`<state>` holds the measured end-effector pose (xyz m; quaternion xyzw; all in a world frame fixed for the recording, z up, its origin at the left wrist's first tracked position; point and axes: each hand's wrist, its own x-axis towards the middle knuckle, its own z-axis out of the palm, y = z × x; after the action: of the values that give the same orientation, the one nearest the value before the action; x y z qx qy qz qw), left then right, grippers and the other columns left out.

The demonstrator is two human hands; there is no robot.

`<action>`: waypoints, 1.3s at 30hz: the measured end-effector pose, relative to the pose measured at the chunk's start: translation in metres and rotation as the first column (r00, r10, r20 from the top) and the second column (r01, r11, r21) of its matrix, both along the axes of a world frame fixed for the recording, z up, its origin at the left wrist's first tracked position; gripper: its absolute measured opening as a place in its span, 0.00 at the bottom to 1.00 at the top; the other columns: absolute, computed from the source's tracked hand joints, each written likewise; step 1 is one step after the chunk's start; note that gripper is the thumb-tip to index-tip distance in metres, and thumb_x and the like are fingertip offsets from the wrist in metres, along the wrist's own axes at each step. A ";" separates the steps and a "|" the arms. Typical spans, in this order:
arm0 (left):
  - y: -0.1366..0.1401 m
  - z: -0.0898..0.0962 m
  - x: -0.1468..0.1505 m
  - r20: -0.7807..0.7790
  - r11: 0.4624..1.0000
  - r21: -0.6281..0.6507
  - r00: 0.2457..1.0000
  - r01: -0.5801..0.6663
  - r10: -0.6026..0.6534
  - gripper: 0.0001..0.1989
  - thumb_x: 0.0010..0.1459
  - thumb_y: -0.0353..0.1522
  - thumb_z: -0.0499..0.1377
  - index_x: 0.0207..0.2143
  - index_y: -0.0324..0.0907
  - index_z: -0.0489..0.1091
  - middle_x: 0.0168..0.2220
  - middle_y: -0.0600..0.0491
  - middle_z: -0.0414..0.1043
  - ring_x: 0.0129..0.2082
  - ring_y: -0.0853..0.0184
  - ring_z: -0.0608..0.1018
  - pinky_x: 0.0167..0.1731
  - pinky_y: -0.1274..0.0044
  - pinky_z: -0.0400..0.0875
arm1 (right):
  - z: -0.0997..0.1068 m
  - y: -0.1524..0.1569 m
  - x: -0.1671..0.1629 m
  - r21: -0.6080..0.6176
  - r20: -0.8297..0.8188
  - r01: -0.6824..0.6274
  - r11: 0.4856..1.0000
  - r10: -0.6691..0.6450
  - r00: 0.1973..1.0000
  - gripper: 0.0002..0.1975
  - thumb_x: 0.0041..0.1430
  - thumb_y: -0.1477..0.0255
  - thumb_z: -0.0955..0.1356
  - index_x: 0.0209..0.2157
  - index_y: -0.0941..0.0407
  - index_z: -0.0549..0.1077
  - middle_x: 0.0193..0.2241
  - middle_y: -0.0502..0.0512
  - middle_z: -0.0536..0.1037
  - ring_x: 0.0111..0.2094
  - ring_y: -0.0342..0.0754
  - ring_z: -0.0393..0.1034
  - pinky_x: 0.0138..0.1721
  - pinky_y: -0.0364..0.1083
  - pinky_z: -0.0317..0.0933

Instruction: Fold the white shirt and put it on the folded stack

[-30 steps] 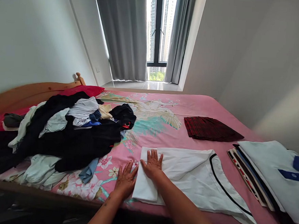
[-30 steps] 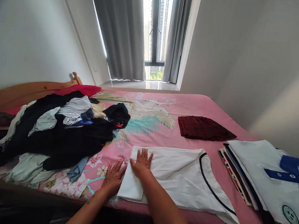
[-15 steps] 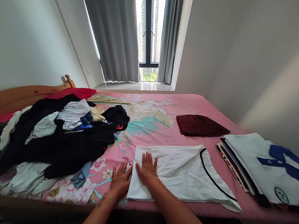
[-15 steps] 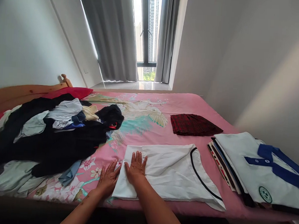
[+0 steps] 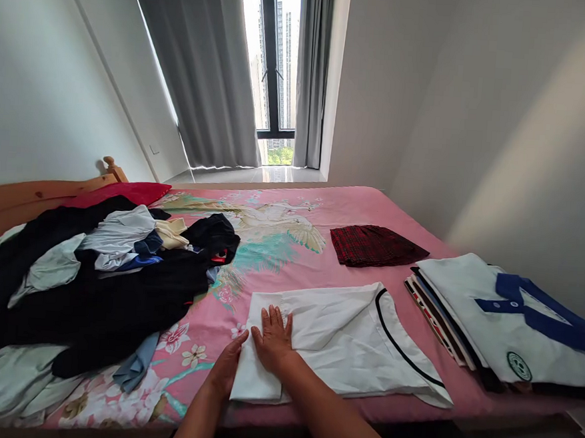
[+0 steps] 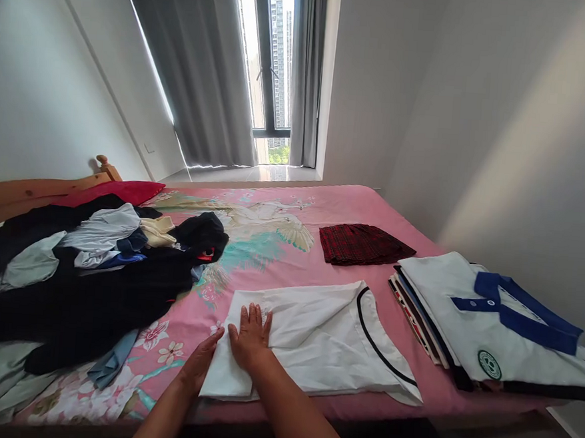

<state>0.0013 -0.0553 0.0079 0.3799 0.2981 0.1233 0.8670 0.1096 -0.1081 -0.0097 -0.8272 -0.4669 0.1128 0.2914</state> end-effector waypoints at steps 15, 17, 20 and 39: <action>0.012 -0.022 0.004 -0.229 0.997 0.046 0.971 -0.056 0.066 0.23 0.48 0.28 0.62 0.48 0.33 0.65 0.32 0.44 0.77 0.29 0.58 0.79 0.31 0.69 0.75 | 0.006 -0.134 0.148 -0.393 0.349 0.403 0.827 -0.271 0.897 0.29 0.64 0.58 0.50 0.63 0.55 0.47 0.65 0.55 0.42 0.65 0.52 0.29 0.58 0.65 0.18; 0.013 -0.023 0.003 -0.224 0.997 0.056 0.972 -0.052 0.064 0.24 0.47 0.28 0.63 0.48 0.34 0.65 0.33 0.44 0.77 0.30 0.58 0.79 0.32 0.69 0.75 | 0.012 -0.124 0.144 -0.288 0.352 0.382 0.878 -0.274 0.895 0.29 0.64 0.57 0.49 0.64 0.52 0.46 0.65 0.52 0.42 0.65 0.51 0.27 0.59 0.64 0.19; 0.014 -0.023 0.004 -0.236 0.996 0.064 0.969 -0.057 0.071 0.25 0.47 0.28 0.63 0.49 0.34 0.64 0.34 0.44 0.77 0.30 0.58 0.79 0.33 0.69 0.75 | 0.008 -0.103 0.129 -0.220 0.291 0.207 0.953 -0.139 0.947 0.28 0.64 0.56 0.50 0.63 0.47 0.45 0.65 0.47 0.40 0.65 0.48 0.25 0.60 0.62 0.19; 0.000 -0.014 -0.002 0.025 0.983 -0.159 0.995 -0.092 0.097 0.24 0.55 0.35 0.56 0.53 0.34 0.65 0.40 0.43 0.76 0.42 0.57 0.77 0.46 0.67 0.71 | -0.011 -0.037 0.000 0.046 0.011 -0.096 0.994 0.095 0.995 0.25 0.66 0.65 0.50 0.62 0.56 0.51 0.63 0.52 0.49 0.64 0.45 0.36 0.63 0.54 0.30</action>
<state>-0.0006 -0.0548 -0.0061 0.2934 0.3104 0.1467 0.8922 0.1099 -0.1447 -0.0205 -0.7975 -0.5097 0.1123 0.3026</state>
